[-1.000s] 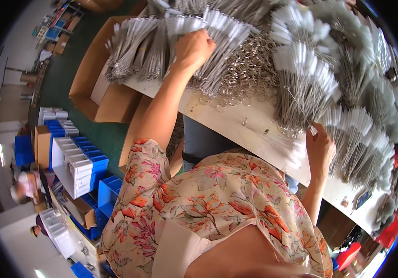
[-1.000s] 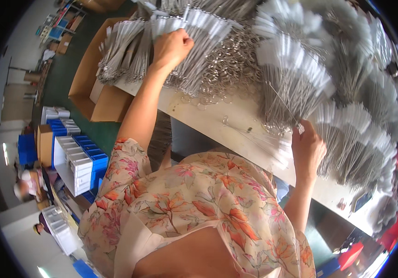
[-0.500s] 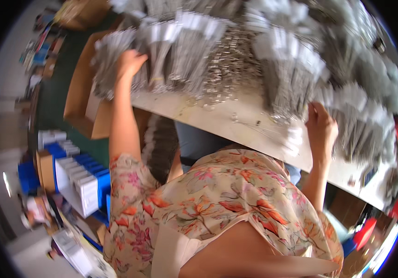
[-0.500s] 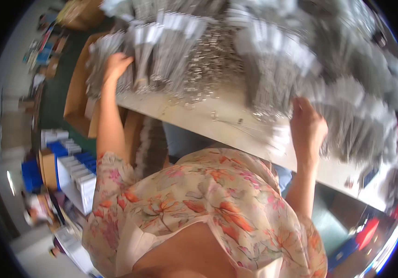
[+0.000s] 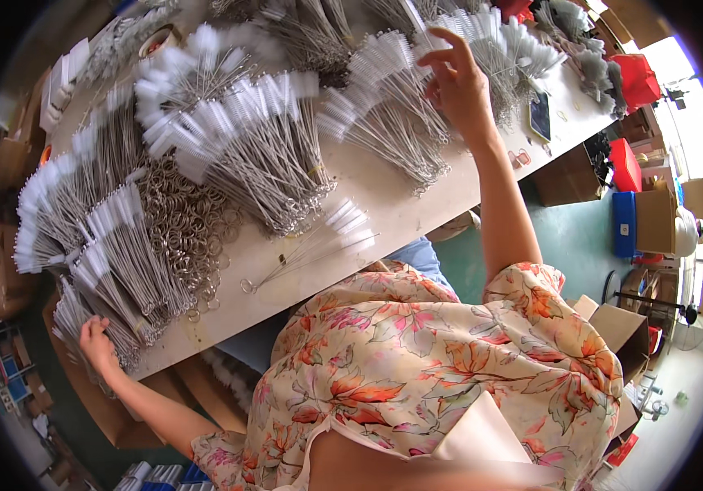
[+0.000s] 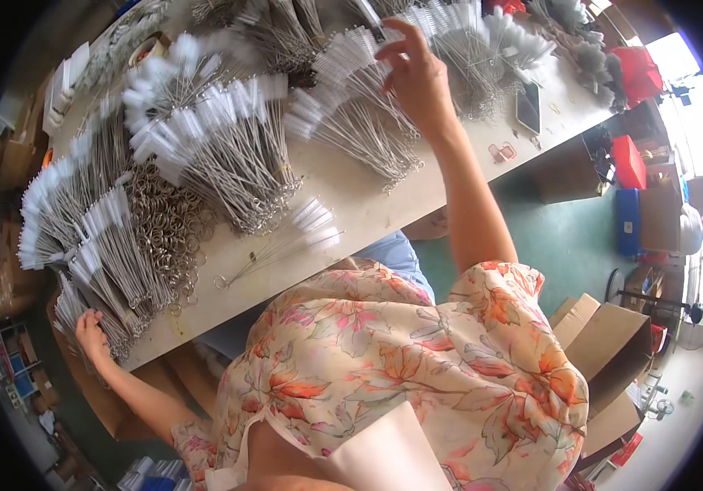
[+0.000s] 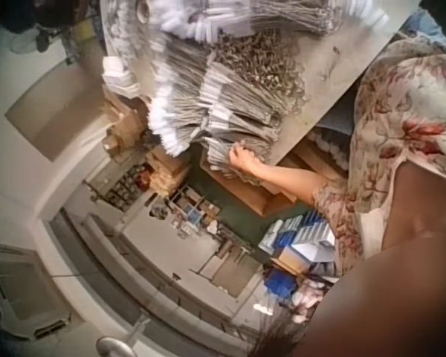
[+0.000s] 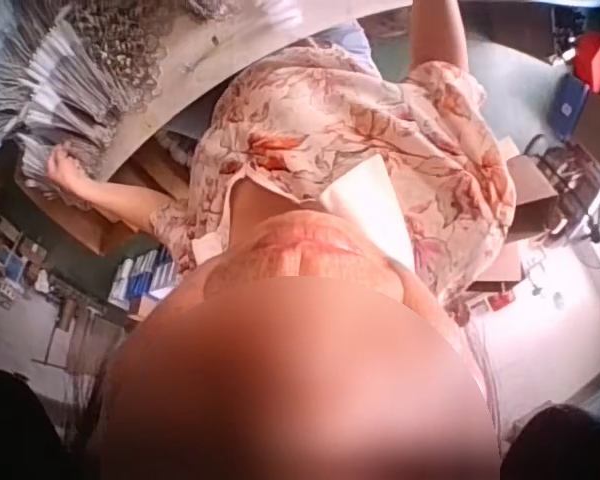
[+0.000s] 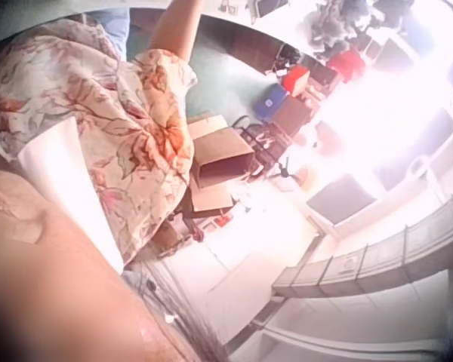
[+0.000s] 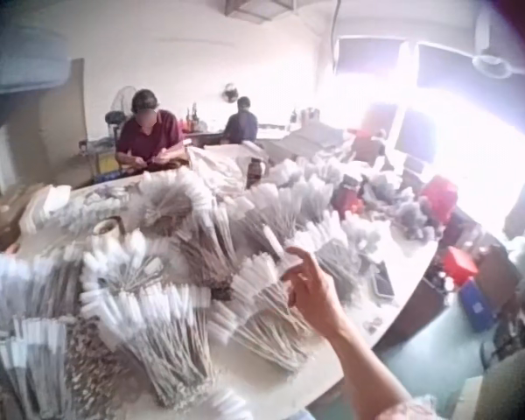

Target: Assembling small white brushes onto metal rings and organizing them on a table in a workshop setting.

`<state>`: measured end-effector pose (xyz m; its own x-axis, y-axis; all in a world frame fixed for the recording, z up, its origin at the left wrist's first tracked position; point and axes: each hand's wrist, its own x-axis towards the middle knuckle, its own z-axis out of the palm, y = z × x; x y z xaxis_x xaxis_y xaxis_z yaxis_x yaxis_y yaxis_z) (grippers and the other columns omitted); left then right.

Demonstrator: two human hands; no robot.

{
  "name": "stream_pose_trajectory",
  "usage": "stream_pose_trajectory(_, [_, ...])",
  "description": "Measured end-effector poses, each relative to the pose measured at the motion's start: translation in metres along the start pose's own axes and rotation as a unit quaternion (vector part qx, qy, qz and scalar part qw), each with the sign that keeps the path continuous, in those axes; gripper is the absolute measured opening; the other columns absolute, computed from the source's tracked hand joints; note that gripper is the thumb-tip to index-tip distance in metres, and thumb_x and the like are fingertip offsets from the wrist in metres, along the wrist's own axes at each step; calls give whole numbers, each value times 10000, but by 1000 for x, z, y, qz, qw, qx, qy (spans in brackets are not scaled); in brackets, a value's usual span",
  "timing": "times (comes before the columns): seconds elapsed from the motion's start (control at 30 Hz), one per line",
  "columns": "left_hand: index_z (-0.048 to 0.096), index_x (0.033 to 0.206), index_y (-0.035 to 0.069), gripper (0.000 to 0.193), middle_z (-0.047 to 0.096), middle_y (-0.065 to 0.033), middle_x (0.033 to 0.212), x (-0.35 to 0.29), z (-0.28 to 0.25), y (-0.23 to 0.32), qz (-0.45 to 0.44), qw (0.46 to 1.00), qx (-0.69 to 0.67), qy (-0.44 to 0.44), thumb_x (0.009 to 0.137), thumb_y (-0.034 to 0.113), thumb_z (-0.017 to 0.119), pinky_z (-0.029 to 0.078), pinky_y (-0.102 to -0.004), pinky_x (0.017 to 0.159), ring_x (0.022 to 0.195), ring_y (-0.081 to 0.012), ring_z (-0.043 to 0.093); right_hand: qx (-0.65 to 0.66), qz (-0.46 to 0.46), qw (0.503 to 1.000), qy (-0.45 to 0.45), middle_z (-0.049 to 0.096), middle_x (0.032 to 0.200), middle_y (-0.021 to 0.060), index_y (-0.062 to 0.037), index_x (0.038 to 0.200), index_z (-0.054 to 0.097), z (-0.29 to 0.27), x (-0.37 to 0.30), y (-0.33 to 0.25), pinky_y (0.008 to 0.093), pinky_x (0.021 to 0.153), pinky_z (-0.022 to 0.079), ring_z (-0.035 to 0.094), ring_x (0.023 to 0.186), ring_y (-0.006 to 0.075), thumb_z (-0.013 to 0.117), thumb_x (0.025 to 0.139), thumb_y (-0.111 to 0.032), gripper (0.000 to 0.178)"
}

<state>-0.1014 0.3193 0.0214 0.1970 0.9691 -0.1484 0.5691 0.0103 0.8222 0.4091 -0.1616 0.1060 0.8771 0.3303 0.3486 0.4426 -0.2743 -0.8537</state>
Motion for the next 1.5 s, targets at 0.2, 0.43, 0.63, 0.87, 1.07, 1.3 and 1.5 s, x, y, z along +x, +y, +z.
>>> stream_pose_trajectory(0.2, [608, 1018, 50, 198, 587, -3, 771, -35, 31, 80, 245, 923, -124, 271, 904, 193, 533, 287, -186, 440, 522, -32, 374, -347, 24, 936, -59, 626, 748, 27, -167, 896, 684, -5, 21, 46, 331, 658, 480, 606, 741, 180, 665, 750, -392, 269])
stream_pose_trajectory(0.43, [619, 1109, 83, 259, 463, 56, 735, -97, 76, 165, 295, 918, -142, 223, 936, 226, 489, 247, -164, 453, 546, -13, 325, -140, 52, 987, -63, 576, 648, -13, -78, 902, 697, -13, 40, 47, 246, 562, 428, 515, 639, 43, 670, 775, -209, 185])
stream_pose_trajectory(0.63, [596, 1127, 36, 293, 375, 66, 721, -116, 89, 166, 260, 945, -128, 151, 951, 225, 460, 192, -169, 432, 521, -4, 243, 167, 97, 972, 132, 567, 855, 39, -70, 954, 532, -133, 128, 71, 328, 729, 518, 573, 791, 138, 441, 949, -235, 188])
stream_pose_trajectory(0.87, [567, 1114, -33, 318, 429, 36, 731, -132, 91, 120, 187, 947, -243, 99, 946, 217, 464, 232, -162, 427, 541, -7, 310, -368, 168, 902, 151, 595, 695, 30, -61, 850, 670, -213, 207, 211, 294, 617, 443, 555, 682, 152, 701, 723, -341, 309])
stream_pose_trajectory(1.07, [559, 1094, -47, 328, 438, 26, 742, -147, 92, 112, 156, 947, -272, 67, 949, 228, 455, 256, -168, 445, 560, -14, 339, -188, 252, 944, 103, 653, 803, 60, -40, 896, 689, -220, 203, 202, 293, 674, 464, 584, 698, 140, 793, 609, -306, 405])
stream_pose_trajectory(1.3, [580, 991, -56, 268, 398, 6, 704, -169, 136, 178, 188, 936, -293, -47, 904, 182, 491, 242, -168, 456, 545, -40, 322, -29, -104, 989, 96, 612, 720, 10, -71, 845, 633, -136, 147, 44, 252, 600, 441, 524, 606, 141, 473, 923, -329, 313])
stream_pose_trajectory(1.5, [561, 1117, -16, 244, 535, -7, 695, -233, 235, 248, 342, 857, -274, -270, 878, -6, 509, 392, -177, 460, 518, -38, 477, 450, -30, 846, -284, 557, 1042, 87, -30, 972, 555, 51, 22, -76, 393, 821, 501, 555, 978, 211, 470, 931, -200, 195])
